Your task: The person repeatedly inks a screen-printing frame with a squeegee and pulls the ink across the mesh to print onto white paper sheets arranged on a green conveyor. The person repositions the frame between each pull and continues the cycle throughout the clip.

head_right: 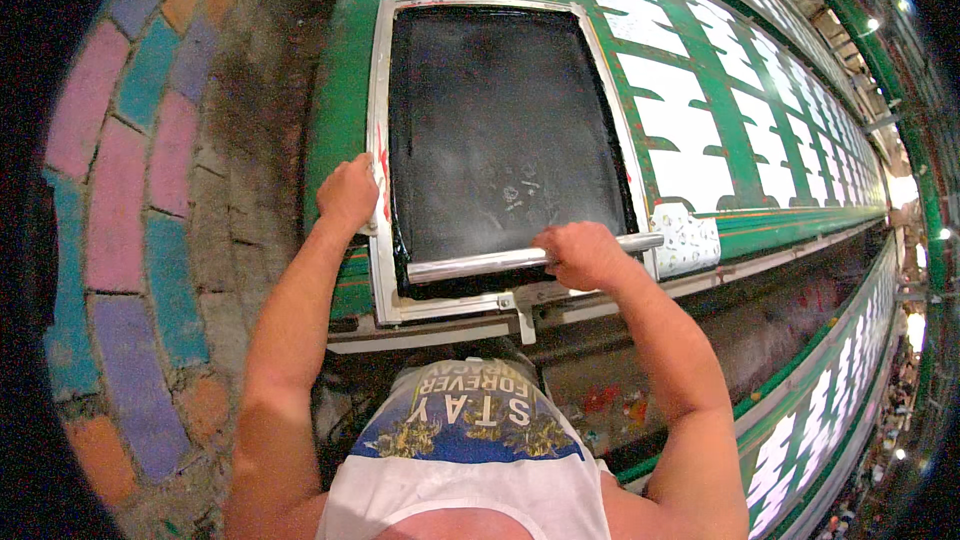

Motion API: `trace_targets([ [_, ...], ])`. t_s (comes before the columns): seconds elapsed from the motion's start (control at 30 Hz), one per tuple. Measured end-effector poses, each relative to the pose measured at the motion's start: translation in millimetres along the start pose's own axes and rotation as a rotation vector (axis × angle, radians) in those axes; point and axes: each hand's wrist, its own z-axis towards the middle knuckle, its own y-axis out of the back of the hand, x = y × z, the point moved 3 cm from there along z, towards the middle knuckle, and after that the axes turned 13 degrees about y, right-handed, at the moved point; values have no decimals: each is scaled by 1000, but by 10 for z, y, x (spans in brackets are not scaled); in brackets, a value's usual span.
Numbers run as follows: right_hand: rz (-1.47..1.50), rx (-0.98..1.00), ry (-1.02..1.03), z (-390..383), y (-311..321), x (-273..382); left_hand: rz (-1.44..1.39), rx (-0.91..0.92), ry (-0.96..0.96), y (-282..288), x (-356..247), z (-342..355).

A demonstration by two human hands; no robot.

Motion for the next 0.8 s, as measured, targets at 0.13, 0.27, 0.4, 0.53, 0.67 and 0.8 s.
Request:
trace_targets([
  [0.13,5,42,-44,335,290,-277,-6,8,5,11,9,4],
  [0.27,-13,-98,6,833,749,-698,-8,31,58,36,-14,-17],
  [0.4,-81,-220,23,1483,1185,-1274,-62,12,80,48,-39,-43],
  [0.53,-118,-369,51,2235,1502,-1886,-76,-9,87,41,-60,-41],
  [0.67,-259,-450,63,2919,1773,-2386,-131,-17,83,62,-82,-46],
  [0.8,-296,-548,50,3378,1979,-2701,-142,-43,82,82,-109,-46],
])
